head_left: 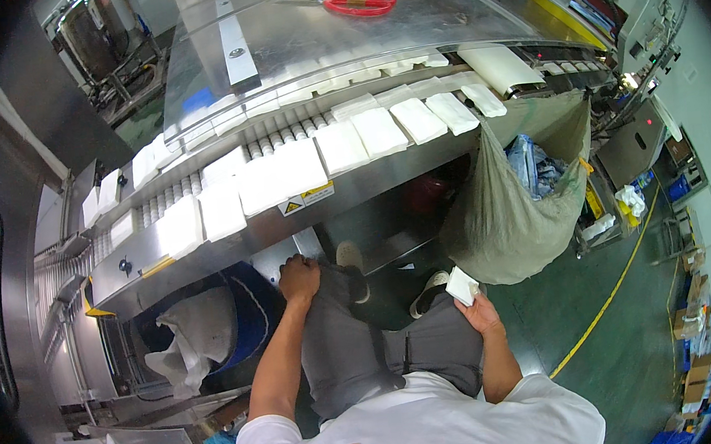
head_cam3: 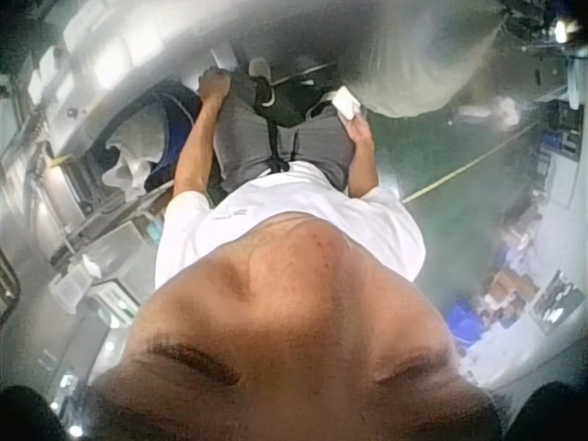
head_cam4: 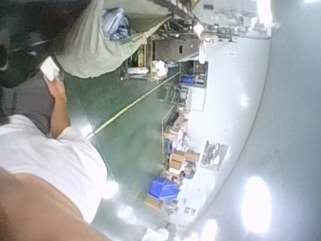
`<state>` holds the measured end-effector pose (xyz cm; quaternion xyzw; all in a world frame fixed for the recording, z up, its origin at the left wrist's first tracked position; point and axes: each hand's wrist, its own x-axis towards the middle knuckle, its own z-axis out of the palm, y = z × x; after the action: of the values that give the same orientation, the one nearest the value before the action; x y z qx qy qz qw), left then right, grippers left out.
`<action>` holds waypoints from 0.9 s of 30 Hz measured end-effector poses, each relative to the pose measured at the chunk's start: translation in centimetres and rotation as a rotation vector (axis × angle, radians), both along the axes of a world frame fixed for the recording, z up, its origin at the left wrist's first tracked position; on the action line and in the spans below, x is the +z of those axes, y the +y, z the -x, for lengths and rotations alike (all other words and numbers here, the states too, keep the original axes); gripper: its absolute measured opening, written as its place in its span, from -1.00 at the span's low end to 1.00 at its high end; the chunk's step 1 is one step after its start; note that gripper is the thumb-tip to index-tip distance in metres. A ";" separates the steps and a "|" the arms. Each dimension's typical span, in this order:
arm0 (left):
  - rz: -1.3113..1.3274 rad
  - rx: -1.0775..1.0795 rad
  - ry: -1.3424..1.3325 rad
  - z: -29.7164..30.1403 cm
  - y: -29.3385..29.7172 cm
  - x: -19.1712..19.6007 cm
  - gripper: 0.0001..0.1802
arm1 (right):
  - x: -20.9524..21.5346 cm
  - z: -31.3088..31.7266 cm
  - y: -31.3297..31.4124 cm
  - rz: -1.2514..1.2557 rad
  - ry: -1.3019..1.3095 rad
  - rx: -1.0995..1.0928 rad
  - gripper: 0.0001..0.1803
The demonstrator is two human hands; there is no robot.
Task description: The person takes packaged items from a conveyor belt, wipes them with a cloth, and places them into a large bag.
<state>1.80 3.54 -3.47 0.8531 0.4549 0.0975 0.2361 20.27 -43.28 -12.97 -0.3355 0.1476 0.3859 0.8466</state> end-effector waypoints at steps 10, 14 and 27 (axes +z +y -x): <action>0.011 -0.003 0.044 -0.1 0.3 -0.7 -0.60 | -0.4 0.1 -0.3 -0.012 -0.019 0.029 -0.63; 0.000 -0.002 0.036 0.0 0.4 -1.0 -0.61 | -0.2 0.1 -0.2 -0.043 -0.010 0.020 -0.62; 0.091 0.009 0.038 -0.2 0.2 0.0 -0.58 | -0.2 0.0 0.0 0.012 -0.003 -0.022 -0.61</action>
<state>2.03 3.77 -3.50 0.8412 0.4672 0.0613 0.2654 20.29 -43.26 -13.20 -0.3394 0.1524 0.3750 0.8491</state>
